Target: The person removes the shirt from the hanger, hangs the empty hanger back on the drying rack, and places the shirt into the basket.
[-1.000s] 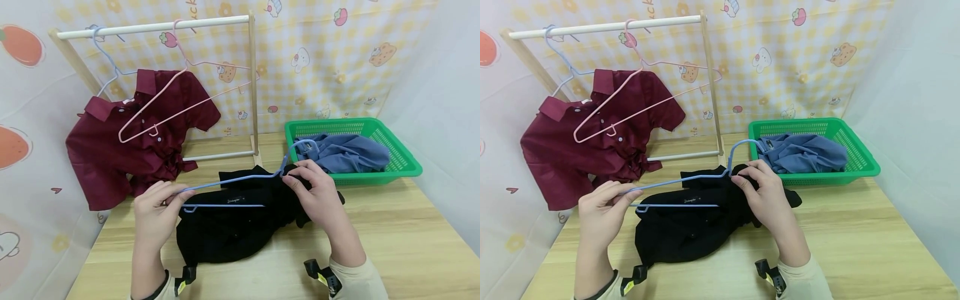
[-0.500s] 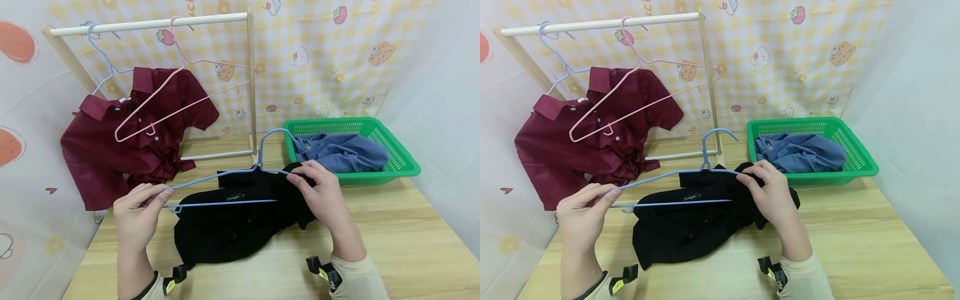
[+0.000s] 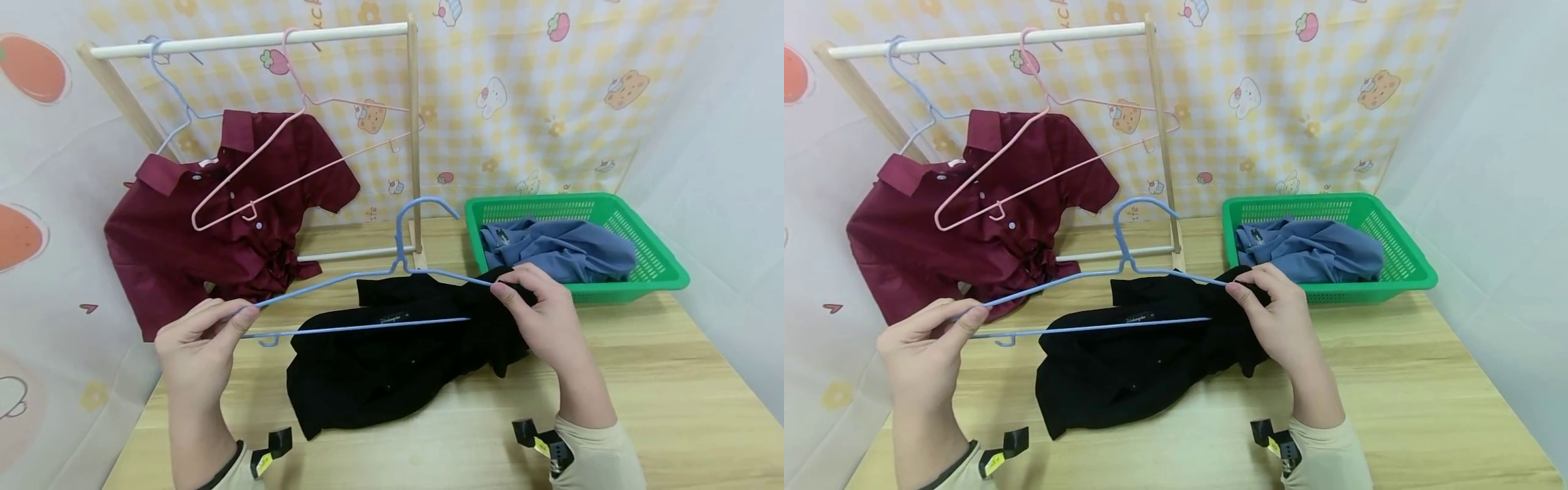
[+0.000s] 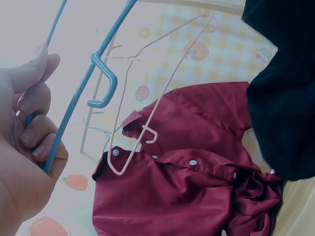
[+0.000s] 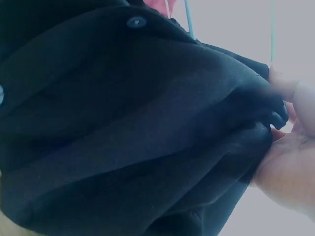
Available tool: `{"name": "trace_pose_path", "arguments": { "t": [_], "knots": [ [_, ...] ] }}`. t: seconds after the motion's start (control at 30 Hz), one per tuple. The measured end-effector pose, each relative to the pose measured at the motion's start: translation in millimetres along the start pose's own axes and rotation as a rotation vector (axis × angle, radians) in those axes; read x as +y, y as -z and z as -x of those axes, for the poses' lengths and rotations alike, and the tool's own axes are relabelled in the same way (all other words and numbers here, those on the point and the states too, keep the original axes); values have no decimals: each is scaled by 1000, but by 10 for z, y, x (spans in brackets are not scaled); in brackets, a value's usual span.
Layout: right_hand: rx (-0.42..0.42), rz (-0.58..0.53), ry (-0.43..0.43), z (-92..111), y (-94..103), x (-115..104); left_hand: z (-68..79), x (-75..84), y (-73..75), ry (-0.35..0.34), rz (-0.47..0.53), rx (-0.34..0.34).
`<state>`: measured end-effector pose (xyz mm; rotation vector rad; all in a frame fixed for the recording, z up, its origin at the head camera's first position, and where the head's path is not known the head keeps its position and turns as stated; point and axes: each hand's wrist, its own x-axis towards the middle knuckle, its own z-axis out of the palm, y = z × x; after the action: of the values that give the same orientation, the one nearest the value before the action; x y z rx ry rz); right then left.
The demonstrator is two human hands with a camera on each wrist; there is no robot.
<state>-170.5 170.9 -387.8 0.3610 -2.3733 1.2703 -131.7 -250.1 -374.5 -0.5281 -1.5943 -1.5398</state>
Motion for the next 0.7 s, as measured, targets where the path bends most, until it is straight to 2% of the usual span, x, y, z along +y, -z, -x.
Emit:
{"name": "trace_pose_path", "arguments": {
  "t": [0.13, 0.23, 0.4, 0.53, 0.7],
  "knots": [
    [30, -19, -30, 20, 66, 34, -29, 19, 63, -7, 95, 41],
    [45, -40, -62, 31, 98, 57, -35, 48, 137, 4, 123, 84],
    [57, -8, -216, 26, 96, 75, -24, 94, 245, 20, 108, 165],
    [-18, 31, -306, -3, 68, 99, -20, 129, 300, 29, 71, 225],
    [-184, 102, -310, -39, 7, 128, -14, 152, 352, 28, 24, 263]
  ]
}}
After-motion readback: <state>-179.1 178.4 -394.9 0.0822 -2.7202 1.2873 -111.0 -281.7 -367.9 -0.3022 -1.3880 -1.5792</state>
